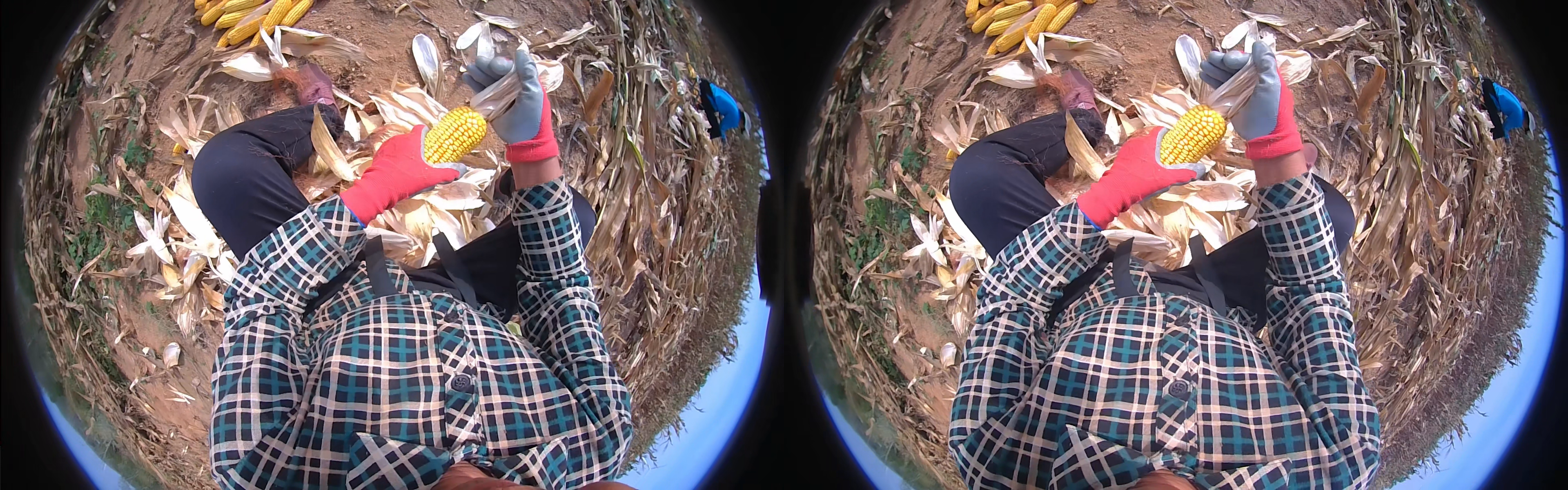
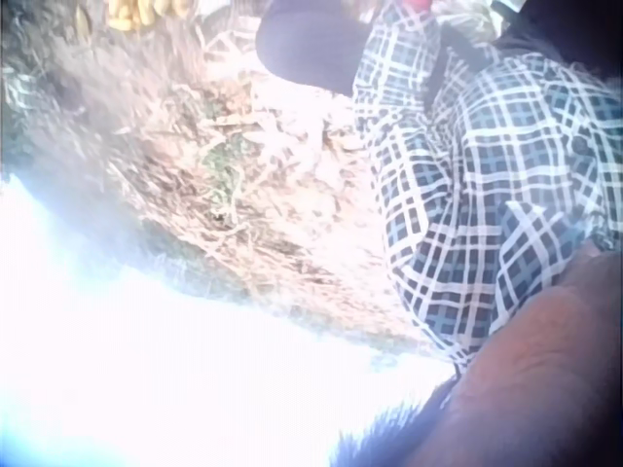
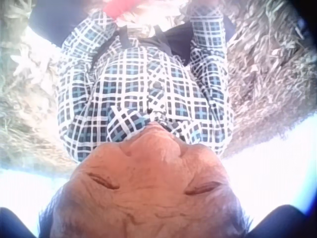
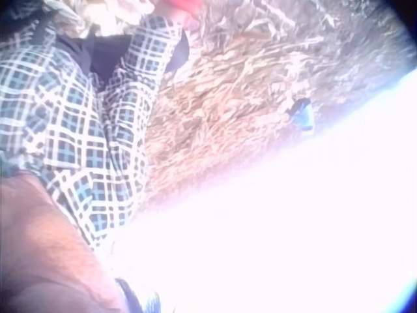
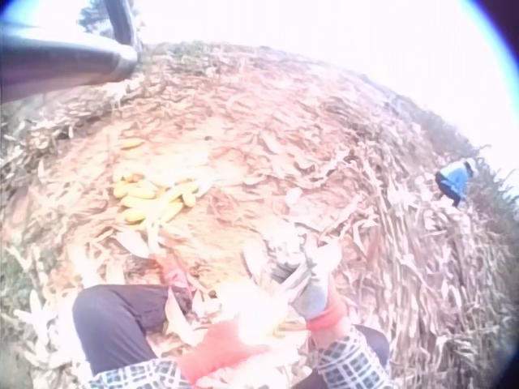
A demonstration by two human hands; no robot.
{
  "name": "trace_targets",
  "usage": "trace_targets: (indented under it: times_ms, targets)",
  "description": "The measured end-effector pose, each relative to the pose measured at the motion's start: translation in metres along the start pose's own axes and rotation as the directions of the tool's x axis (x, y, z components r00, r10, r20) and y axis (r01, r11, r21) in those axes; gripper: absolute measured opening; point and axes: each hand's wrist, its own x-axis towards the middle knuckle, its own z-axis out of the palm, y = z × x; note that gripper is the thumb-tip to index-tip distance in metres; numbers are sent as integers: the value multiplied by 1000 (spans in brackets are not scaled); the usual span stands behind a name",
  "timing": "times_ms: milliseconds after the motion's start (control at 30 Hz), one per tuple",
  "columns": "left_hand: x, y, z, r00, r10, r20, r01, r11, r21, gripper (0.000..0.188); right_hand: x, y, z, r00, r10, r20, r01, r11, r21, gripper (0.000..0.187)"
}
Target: The person sits on the ground and shucks corn cobs by hand, removing the husks and silk. The shucked cobs are placed in a pile nearby.
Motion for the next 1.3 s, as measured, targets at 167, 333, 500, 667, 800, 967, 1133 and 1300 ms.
trace_targets:
  times_ms: [167, 333, 500, 667, 800, 967, 1133, 1300]
  targets:
    - [6, 7, 1, 981, 69, 183, 53, 808, -587, 71, 6, -9, -18, 950, 18, 311, -126, 934, 333, 42]
    - [3, 10, 2, 998, -9, 70, 33, 936, -351, 63, -31, 2, 49, 866, -389, 314, 500, 669, -550, 26]
    - [-6, 24, -6, 992, -123, 15, 123, 966, -229, 45, -29, 38, 21, 815, -402, 417, 556, 343, -757, 16]
    - [-3, 17, -3, 994, -35, -99, 0, 943, -332, 47, -19, 24, 36, 693, -437, 573, 691, 176, -702, 18]
    - [-7, 21, -3, 995, -33, -93, 13, 977, -214, 50, -24, 14, 51, 862, -378, 337, 496, 497, -712, 12]
    - [-12, 17, 8, 969, -61, 238, 221, 642, -734, 48, -24, 4, 48, 920, -291, 263, 361, 890, -278, 29]
    - [-26, 34, 11, 948, 100, 302, 230, 439, -869, 51, -39, -15, 57, 863, -340, 373, 391, 918, -67, 37]
    - [-40, 37, 27, 789, 425, 444, 556, -185, -810, 72, -39, -37, 72, 829, -247, 502, 64, 933, 353, 53]
